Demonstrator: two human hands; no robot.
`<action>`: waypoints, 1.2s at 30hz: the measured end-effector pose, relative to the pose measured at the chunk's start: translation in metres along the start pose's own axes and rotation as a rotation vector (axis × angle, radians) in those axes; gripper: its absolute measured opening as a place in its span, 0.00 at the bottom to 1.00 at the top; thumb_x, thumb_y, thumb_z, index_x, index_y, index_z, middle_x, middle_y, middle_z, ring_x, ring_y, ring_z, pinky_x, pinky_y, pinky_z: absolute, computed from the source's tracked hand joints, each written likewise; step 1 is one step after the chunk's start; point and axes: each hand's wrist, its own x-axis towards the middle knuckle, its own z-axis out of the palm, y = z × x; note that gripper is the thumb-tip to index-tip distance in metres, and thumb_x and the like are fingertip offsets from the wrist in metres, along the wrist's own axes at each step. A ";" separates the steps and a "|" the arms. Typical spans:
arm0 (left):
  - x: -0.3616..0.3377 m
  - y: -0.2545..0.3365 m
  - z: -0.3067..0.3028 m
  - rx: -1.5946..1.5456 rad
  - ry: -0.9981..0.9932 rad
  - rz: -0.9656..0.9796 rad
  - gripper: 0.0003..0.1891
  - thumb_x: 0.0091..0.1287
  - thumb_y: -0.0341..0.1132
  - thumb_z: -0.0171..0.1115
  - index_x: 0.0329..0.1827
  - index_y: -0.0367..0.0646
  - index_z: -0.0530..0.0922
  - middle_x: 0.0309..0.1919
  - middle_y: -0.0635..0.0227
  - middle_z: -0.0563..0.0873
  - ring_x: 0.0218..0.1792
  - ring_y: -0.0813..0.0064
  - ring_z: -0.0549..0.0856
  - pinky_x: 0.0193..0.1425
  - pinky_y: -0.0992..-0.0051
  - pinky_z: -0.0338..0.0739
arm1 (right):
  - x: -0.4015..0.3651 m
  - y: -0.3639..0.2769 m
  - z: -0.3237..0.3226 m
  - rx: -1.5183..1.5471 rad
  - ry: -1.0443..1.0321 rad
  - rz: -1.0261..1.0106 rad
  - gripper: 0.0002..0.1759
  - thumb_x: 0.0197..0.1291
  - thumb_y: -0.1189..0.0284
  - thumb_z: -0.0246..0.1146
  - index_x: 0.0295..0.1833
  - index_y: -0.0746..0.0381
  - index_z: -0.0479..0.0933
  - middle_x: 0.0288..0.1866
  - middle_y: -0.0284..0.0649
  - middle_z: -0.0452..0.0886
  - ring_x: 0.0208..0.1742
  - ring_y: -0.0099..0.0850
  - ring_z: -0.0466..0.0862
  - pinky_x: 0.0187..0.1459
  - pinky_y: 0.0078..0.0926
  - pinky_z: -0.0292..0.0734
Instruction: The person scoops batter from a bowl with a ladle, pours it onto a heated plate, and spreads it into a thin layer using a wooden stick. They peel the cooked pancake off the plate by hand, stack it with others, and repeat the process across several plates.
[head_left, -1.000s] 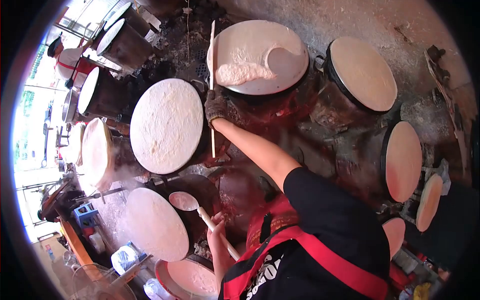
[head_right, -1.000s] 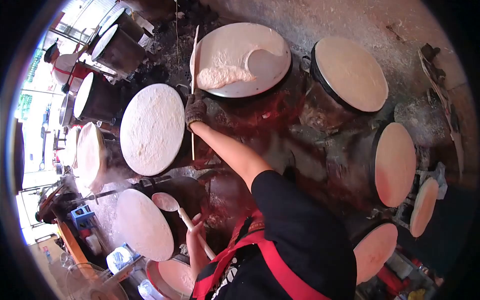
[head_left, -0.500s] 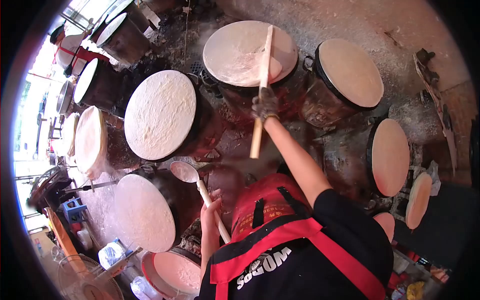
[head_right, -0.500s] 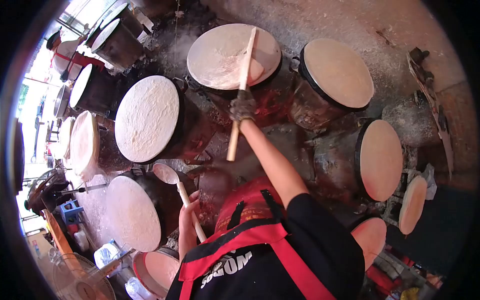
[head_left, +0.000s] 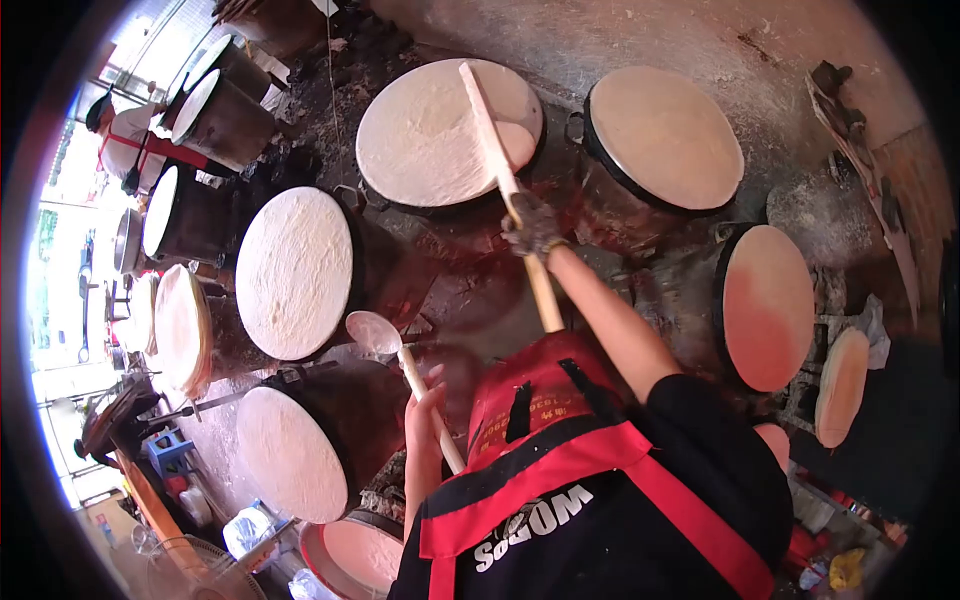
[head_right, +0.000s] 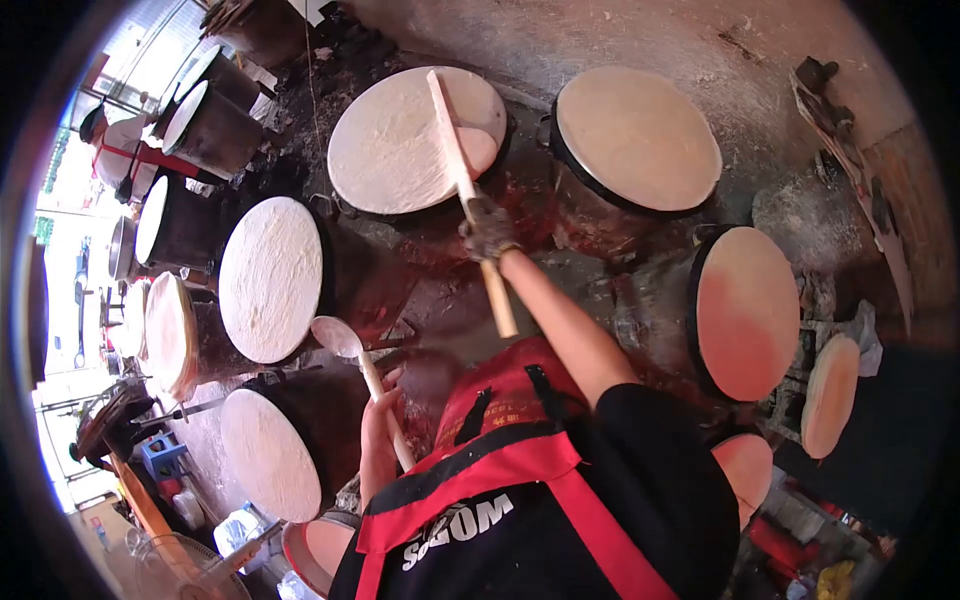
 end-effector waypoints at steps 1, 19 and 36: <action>0.002 0.003 0.014 0.001 -0.001 -0.001 0.18 0.59 0.28 0.58 0.53 0.43 0.74 0.26 0.80 0.75 0.23 0.91 0.70 0.25 0.89 0.63 | 0.003 0.000 0.012 0.083 -0.035 0.031 0.12 0.64 0.57 0.54 0.49 0.47 0.71 0.20 0.32 0.72 0.10 0.24 0.67 0.08 0.22 0.59; 0.036 0.004 0.125 0.056 0.088 0.102 0.18 0.60 0.29 0.58 0.55 0.42 0.73 0.31 0.80 0.75 0.29 0.90 0.71 0.33 0.88 0.65 | 0.181 -0.104 -0.059 -1.510 0.021 -0.706 0.22 0.63 0.59 0.50 0.62 0.50 0.68 0.36 0.49 0.80 0.36 0.41 0.80 0.38 0.37 0.75; 0.051 0.068 0.119 -0.106 -0.083 0.094 0.06 0.67 0.33 0.54 0.44 0.43 0.70 0.23 0.74 0.71 0.18 0.86 0.68 0.16 0.88 0.58 | 0.053 -0.079 -0.043 -0.506 0.046 -0.308 0.18 0.57 0.70 0.63 0.55 0.56 0.77 0.26 0.22 0.73 0.21 0.12 0.64 0.22 0.12 0.61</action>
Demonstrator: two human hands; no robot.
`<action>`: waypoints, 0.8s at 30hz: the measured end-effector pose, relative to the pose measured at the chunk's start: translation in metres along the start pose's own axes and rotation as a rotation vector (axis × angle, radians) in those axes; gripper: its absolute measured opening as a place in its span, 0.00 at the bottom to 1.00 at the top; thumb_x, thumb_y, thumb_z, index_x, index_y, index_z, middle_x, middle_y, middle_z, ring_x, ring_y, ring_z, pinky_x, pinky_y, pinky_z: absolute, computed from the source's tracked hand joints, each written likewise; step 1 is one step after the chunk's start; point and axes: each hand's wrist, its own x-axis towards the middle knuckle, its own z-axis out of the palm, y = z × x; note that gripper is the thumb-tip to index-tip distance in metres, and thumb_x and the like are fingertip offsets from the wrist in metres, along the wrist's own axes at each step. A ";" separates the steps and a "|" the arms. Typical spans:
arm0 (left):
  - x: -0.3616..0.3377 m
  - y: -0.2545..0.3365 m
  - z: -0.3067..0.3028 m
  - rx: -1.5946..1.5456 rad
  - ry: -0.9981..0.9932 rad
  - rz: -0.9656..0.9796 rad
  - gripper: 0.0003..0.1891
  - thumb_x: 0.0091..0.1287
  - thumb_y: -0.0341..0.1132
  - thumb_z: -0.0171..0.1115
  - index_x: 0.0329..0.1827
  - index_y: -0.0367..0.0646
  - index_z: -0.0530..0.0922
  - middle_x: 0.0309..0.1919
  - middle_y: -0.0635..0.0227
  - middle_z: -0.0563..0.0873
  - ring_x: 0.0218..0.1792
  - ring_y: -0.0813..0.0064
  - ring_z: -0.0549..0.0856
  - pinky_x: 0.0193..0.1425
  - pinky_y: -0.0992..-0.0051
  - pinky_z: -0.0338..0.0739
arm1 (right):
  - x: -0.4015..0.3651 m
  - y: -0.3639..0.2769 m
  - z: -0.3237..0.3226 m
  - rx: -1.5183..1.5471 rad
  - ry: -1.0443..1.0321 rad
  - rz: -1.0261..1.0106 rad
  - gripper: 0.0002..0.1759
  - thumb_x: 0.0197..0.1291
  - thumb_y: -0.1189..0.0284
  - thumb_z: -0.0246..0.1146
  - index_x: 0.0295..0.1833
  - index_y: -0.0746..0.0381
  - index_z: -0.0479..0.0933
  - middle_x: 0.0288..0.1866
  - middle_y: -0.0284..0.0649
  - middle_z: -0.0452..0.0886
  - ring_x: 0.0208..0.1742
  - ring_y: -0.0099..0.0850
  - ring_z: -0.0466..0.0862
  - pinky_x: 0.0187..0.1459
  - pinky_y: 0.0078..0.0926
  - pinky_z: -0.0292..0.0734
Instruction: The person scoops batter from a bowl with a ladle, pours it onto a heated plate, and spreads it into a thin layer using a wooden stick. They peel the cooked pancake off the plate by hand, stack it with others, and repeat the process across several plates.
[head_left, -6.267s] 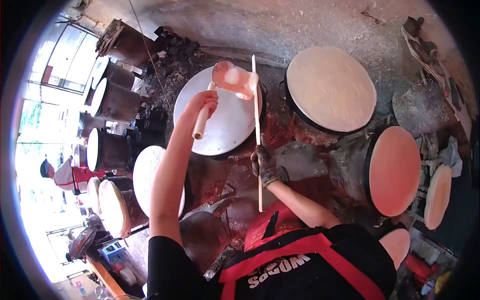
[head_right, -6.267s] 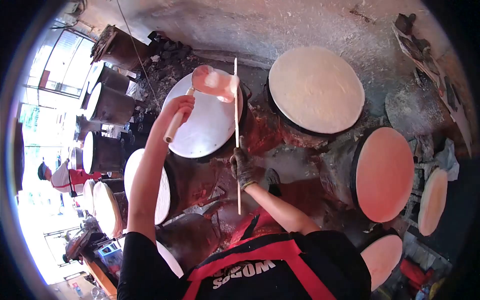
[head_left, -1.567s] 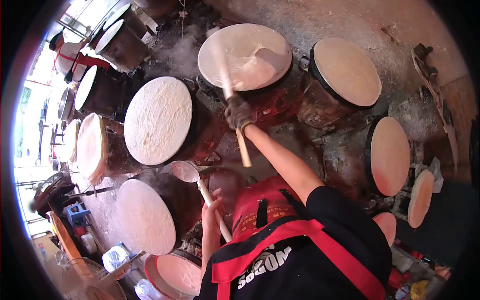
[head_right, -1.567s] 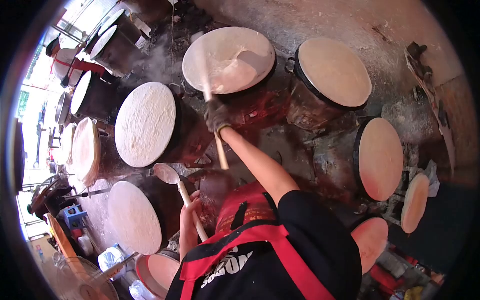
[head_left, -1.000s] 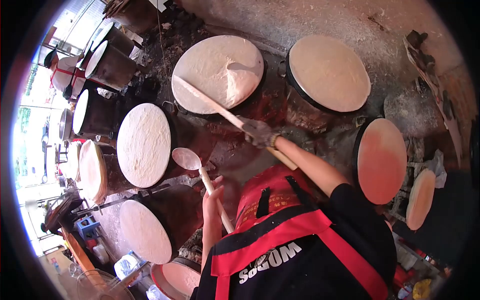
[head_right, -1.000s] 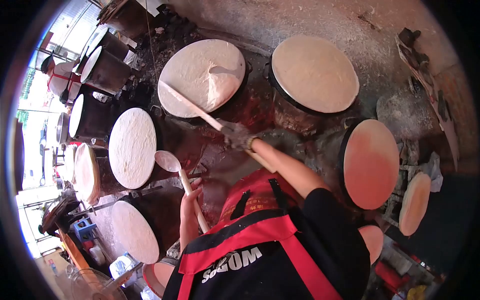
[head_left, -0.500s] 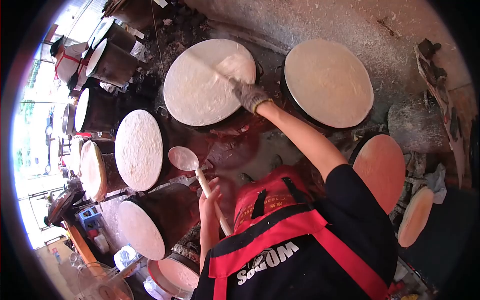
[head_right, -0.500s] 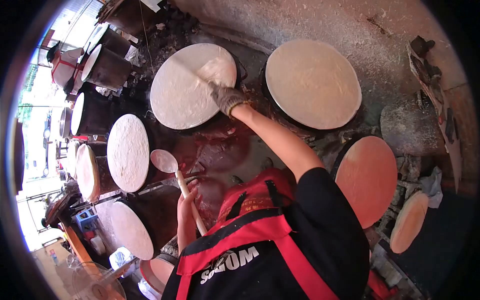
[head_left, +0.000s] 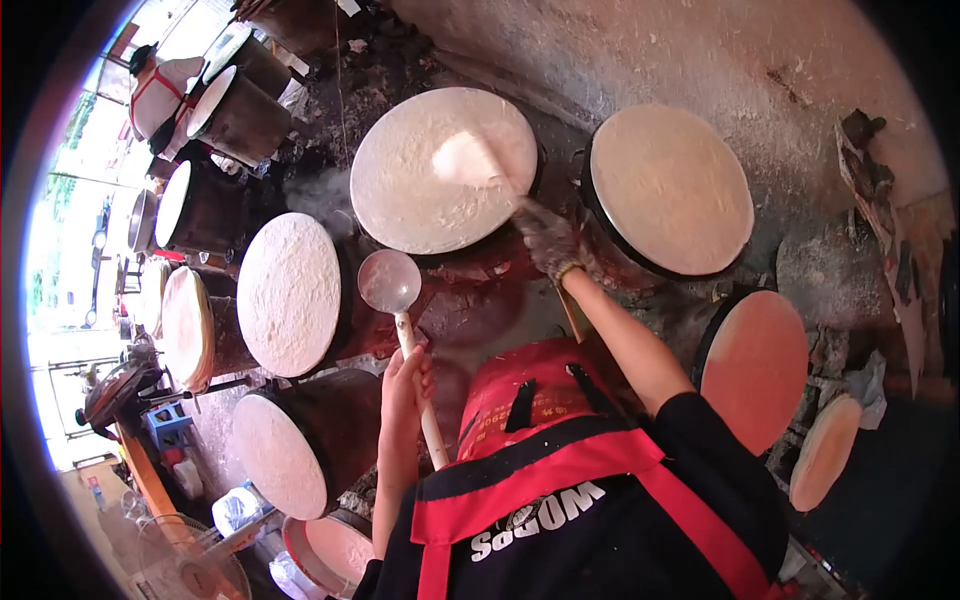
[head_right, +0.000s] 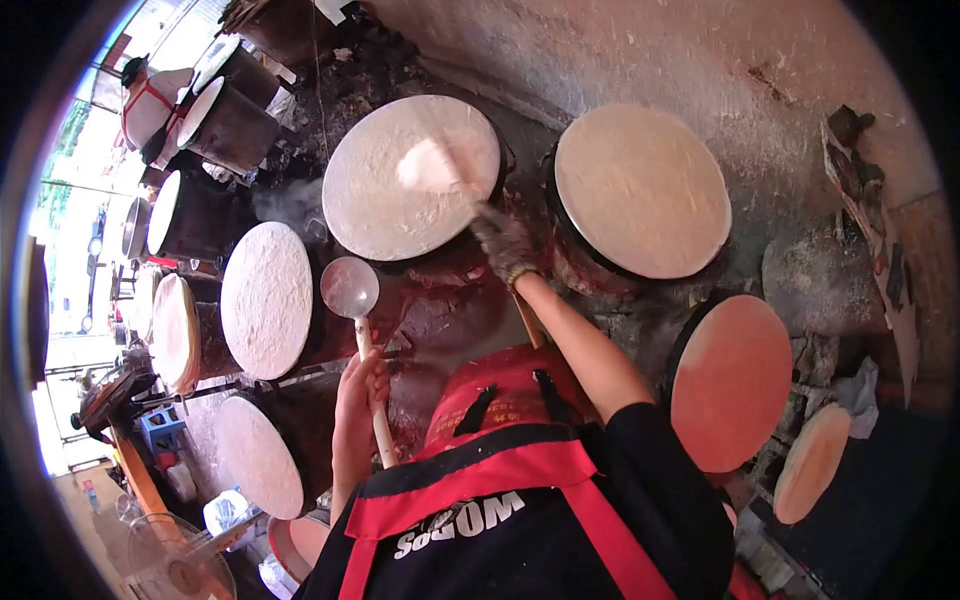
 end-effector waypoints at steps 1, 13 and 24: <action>-0.001 0.000 0.001 0.001 0.022 0.024 0.06 0.66 0.32 0.55 0.43 0.43 0.70 0.26 0.73 0.72 0.20 0.86 0.68 0.18 0.88 0.60 | 0.007 0.017 -0.003 0.222 0.117 -0.058 0.18 0.57 0.70 0.64 0.55 0.56 0.77 0.27 0.21 0.74 0.22 0.11 0.65 0.23 0.12 0.62; 0.016 0.009 0.015 0.080 -0.006 -0.005 0.05 0.68 0.34 0.53 0.36 0.44 0.68 0.25 0.74 0.71 0.18 0.86 0.66 0.17 0.86 0.60 | 0.022 -0.006 -0.034 -0.118 -0.231 -0.011 0.19 0.58 0.64 0.62 0.56 0.54 0.76 0.34 0.30 0.78 0.28 0.17 0.71 0.29 0.14 0.68; 0.162 0.038 0.080 0.282 0.113 -0.005 0.06 0.64 0.29 0.48 0.33 0.36 0.63 0.20 0.66 0.68 0.16 0.76 0.69 0.15 0.78 0.64 | -0.059 0.056 -0.029 0.009 -0.041 -0.153 0.20 0.58 0.70 0.63 0.58 0.54 0.75 0.42 0.31 0.80 0.30 0.14 0.74 0.32 0.11 0.68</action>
